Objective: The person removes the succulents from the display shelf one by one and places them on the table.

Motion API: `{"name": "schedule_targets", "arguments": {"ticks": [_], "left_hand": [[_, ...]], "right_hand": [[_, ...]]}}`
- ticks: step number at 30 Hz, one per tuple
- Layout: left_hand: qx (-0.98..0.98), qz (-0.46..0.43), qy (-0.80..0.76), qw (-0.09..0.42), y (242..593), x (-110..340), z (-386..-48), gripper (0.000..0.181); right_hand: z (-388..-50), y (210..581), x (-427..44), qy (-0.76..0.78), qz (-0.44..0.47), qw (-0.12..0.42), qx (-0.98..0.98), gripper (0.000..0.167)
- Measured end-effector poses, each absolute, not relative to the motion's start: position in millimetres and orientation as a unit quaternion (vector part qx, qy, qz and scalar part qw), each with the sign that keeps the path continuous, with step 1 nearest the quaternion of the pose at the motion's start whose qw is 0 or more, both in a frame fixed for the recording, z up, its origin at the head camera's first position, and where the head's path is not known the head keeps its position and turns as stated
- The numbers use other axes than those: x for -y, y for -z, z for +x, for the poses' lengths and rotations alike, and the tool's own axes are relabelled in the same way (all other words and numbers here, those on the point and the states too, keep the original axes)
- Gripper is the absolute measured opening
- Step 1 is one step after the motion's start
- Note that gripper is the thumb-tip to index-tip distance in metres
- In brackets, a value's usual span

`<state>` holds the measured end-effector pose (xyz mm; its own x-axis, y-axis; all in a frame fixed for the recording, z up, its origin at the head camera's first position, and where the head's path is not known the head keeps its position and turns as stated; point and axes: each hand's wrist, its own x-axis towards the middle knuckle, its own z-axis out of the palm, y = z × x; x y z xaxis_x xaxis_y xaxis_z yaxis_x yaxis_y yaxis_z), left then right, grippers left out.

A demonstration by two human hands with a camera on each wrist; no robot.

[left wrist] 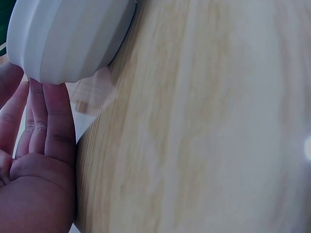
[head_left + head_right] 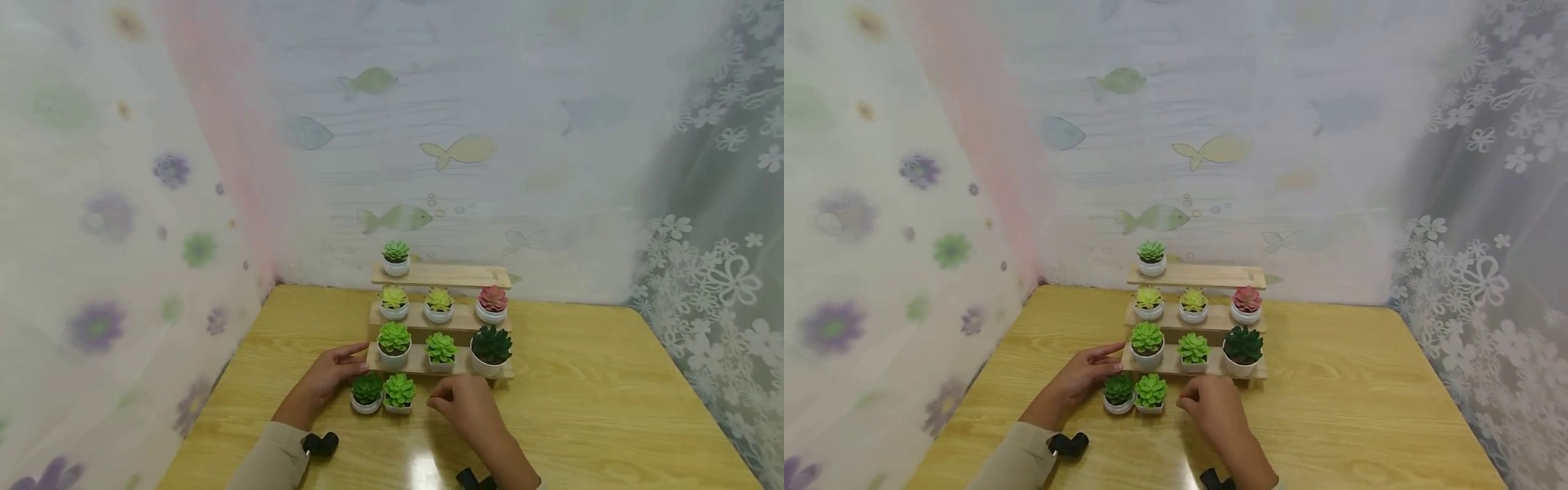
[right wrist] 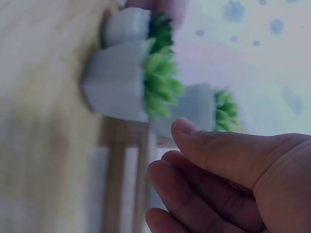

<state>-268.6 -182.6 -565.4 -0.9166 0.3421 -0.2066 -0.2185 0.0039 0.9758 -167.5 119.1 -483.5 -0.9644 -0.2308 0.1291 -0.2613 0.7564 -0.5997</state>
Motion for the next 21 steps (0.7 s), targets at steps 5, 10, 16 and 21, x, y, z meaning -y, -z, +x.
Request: {"name": "schedule_targets", "arguments": {"ticks": [5,10,16,21], "left_hand": [[-0.68,0.049,-0.704,0.201,565,185,-269,0.061],[-0.677,0.048,-0.708,0.199,565,185,-267,0.061],[-0.672,0.053,-0.712,0.197,567,187,-267,0.061],[-0.672,0.056,-0.711,0.2,566,187,-268,0.061]], "right_hand": [[-165,461,-121,-0.33,0.122,0.043,0.935,0.004],[-167,447,-121,-0.339,0.115,0.085,0.93,0.008],[-171,435,-123,-0.323,0.136,0.142,0.926,0.009],[-180,428,-126,-0.302,0.147,0.197,0.921,0.005]]}}
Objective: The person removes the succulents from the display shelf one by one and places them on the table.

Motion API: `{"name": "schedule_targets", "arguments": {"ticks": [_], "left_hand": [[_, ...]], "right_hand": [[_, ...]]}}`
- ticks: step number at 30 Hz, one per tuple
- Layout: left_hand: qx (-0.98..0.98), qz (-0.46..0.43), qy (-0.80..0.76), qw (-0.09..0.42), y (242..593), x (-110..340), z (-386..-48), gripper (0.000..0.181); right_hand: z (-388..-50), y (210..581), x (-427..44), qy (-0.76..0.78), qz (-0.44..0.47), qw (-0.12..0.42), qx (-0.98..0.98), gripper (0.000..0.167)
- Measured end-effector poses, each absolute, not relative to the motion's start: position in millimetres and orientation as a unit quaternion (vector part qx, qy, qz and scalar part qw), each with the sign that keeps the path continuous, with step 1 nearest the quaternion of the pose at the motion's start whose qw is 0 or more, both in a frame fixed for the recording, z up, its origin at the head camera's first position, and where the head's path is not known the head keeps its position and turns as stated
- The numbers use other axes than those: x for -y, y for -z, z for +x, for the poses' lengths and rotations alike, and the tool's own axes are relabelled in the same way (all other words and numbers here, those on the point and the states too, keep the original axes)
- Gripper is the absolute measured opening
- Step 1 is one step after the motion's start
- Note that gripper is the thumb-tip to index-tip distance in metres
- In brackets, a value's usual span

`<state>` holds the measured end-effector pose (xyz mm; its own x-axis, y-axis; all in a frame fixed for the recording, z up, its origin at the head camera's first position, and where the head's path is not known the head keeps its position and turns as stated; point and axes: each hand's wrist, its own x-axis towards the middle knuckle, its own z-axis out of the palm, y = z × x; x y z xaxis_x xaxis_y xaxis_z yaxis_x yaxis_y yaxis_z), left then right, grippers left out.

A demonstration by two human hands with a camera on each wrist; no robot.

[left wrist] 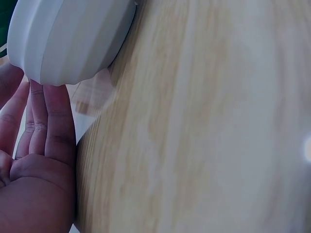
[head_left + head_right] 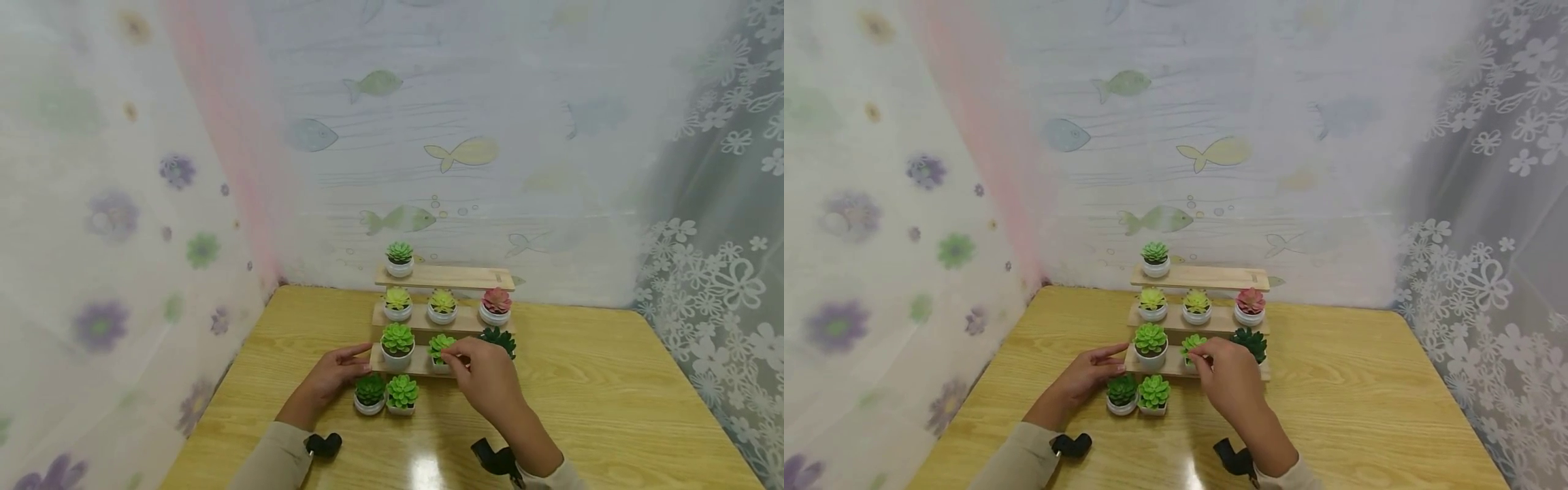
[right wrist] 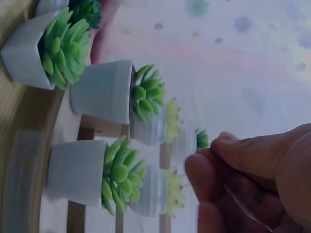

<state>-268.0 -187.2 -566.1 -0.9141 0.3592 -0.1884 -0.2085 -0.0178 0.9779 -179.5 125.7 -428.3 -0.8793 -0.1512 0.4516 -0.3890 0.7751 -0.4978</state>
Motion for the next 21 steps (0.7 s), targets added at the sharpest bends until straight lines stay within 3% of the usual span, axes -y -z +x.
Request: {"name": "schedule_targets", "arguments": {"ticks": [11,21], "left_hand": [[-0.689,0.059,-0.698,0.185,560,185,-264,0.061],[-0.682,0.067,-0.703,0.188,562,186,-265,0.059]], "right_hand": [[-209,418,-131,-0.313,0.163,0.271,0.895,0.019],[-244,404,-131,-0.312,0.146,0.24,0.908,0.004]]}}
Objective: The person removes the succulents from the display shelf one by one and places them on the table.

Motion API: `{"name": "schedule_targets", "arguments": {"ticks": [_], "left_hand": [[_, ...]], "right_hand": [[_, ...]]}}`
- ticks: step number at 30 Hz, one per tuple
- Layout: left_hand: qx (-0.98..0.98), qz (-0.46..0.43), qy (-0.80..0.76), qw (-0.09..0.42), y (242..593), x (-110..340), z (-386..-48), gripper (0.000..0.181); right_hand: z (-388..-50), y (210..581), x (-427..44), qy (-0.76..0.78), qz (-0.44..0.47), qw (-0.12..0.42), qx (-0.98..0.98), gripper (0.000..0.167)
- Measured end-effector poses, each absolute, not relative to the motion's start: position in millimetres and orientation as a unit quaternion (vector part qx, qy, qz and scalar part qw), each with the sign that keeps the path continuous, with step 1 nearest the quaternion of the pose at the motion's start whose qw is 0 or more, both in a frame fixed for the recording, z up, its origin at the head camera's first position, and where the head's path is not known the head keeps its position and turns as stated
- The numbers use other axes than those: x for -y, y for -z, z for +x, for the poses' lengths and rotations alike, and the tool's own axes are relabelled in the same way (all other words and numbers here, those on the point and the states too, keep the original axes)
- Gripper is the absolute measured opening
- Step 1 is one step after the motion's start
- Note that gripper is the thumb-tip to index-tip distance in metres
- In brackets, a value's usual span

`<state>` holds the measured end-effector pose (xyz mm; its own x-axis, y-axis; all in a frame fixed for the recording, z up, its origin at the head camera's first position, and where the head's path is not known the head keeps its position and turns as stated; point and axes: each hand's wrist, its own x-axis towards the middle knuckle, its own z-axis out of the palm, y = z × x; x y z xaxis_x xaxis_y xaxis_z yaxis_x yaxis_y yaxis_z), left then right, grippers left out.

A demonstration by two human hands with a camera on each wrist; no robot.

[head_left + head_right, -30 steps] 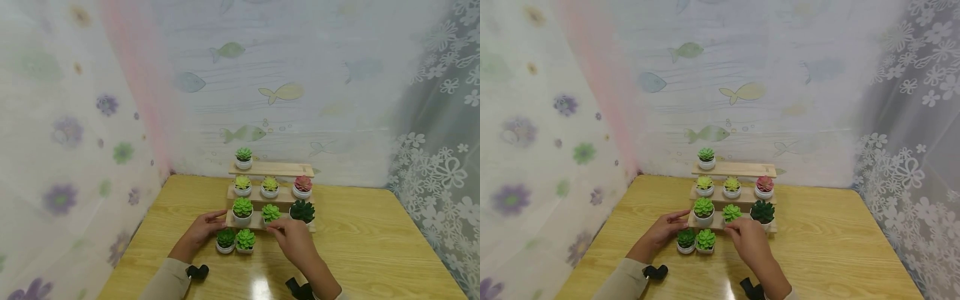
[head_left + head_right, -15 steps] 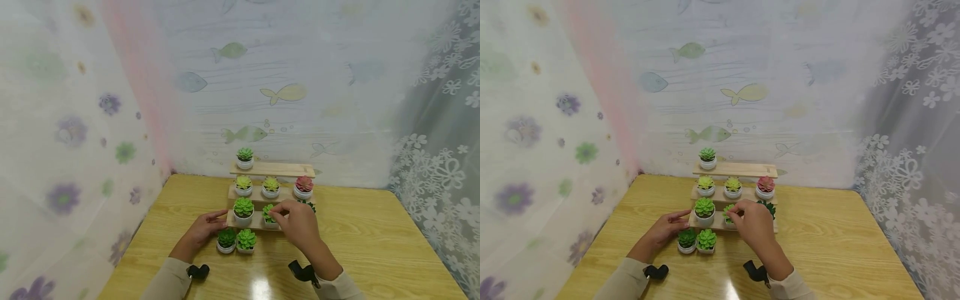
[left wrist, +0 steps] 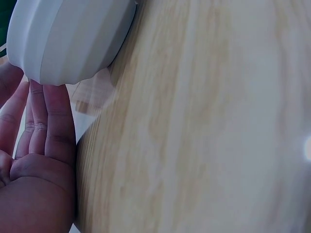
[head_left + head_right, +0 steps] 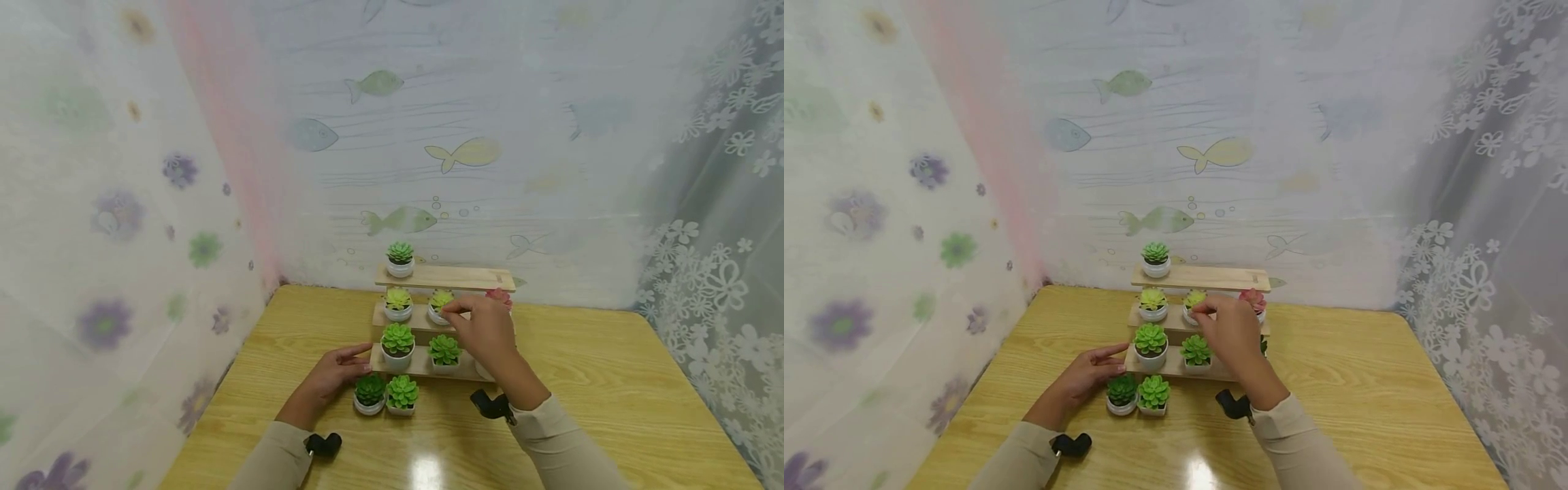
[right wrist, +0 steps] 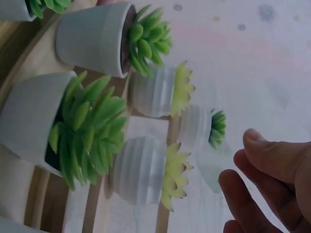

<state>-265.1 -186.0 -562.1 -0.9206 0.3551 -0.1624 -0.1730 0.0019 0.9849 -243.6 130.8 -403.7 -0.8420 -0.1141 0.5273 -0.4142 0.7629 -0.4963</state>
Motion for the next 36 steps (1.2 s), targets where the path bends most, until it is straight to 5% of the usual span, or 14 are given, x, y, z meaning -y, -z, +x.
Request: {"name": "schedule_targets", "arguments": {"ticks": [9,19,24,36], "left_hand": [[-0.678,0.073,-0.706,0.191,562,187,-265,0.06],[-0.683,0.066,-0.7,0.196,564,187,-266,0.061],[-0.687,0.062,-0.698,0.193,563,186,-266,0.06],[-0.684,0.067,-0.701,0.191,563,187,-267,0.06]], "right_hand": [[-270,391,-122,-0.297,0.159,0.2,0.92,0.021],[-295,378,-106,-0.334,0.152,0.085,0.926,0.04],[-305,376,-100,-0.326,0.134,0.055,0.934,0.061],[-328,377,-90,-0.331,0.091,0.014,0.939,0.08]]}}
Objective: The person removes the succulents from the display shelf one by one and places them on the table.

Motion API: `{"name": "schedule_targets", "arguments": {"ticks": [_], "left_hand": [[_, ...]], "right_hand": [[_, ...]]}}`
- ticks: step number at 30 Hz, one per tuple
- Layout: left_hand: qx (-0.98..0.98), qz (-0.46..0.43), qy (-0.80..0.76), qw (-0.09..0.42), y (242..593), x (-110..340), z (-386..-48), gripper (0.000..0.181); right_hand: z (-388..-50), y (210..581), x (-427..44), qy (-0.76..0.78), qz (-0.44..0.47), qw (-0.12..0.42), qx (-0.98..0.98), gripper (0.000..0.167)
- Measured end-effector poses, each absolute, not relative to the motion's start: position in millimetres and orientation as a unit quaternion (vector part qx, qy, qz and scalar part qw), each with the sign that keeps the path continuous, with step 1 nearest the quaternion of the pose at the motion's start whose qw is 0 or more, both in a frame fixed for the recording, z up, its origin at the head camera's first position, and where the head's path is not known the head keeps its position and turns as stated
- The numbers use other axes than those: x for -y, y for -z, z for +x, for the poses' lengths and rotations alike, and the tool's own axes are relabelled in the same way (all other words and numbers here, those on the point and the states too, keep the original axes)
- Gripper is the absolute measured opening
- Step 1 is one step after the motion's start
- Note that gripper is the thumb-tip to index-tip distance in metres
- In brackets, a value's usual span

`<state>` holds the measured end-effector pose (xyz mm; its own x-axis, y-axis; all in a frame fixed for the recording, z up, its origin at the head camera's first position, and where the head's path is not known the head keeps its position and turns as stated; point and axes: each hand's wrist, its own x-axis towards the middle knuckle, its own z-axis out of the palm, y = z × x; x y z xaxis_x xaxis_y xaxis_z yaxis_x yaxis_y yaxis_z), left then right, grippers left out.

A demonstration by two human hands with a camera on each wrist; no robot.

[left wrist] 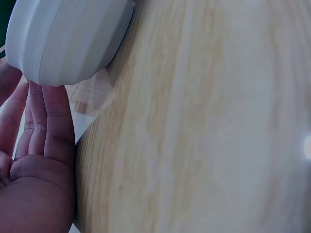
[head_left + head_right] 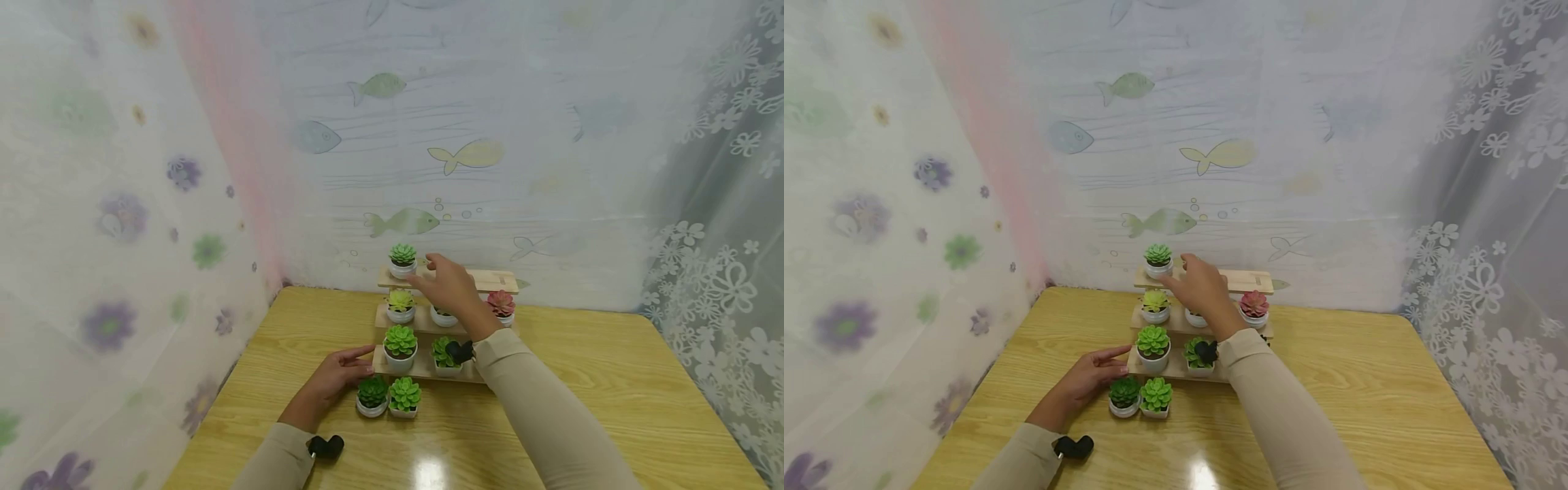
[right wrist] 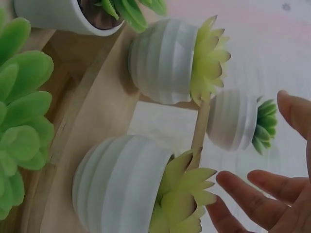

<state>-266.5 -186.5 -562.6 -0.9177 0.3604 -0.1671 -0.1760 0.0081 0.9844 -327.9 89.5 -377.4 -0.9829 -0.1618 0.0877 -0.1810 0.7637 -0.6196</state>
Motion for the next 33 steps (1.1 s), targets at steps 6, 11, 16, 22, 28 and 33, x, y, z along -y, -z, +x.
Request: {"name": "schedule_targets", "arguments": {"ticks": [6,11,16,22,28,33], "left_hand": [[-0.682,0.062,-0.702,0.197,563,188,-267,0.061],[-0.682,0.07,-0.701,0.196,564,188,-267,0.06],[-0.681,0.064,-0.703,0.195,565,187,-267,0.061],[-0.681,0.066,-0.703,0.196,564,187,-266,0.061],[-0.678,0.064,-0.706,0.193,565,188,-267,0.06],[-0.678,0.063,-0.706,0.195,568,188,-269,0.06]], "right_hand": [[-337,379,-83,-0.329,0.084,0.008,0.94,0.089],[-347,383,-79,-0.324,0.084,-0.005,0.942,0.094],[-355,385,-75,-0.334,0.08,-0.004,0.939,0.094],[-358,385,-70,-0.318,0.069,-0.002,0.945,0.095],[-360,384,-65,-0.298,0.046,0.001,0.953,0.086],[-359,382,-64,-0.312,0.033,0.013,0.95,0.07]]}}
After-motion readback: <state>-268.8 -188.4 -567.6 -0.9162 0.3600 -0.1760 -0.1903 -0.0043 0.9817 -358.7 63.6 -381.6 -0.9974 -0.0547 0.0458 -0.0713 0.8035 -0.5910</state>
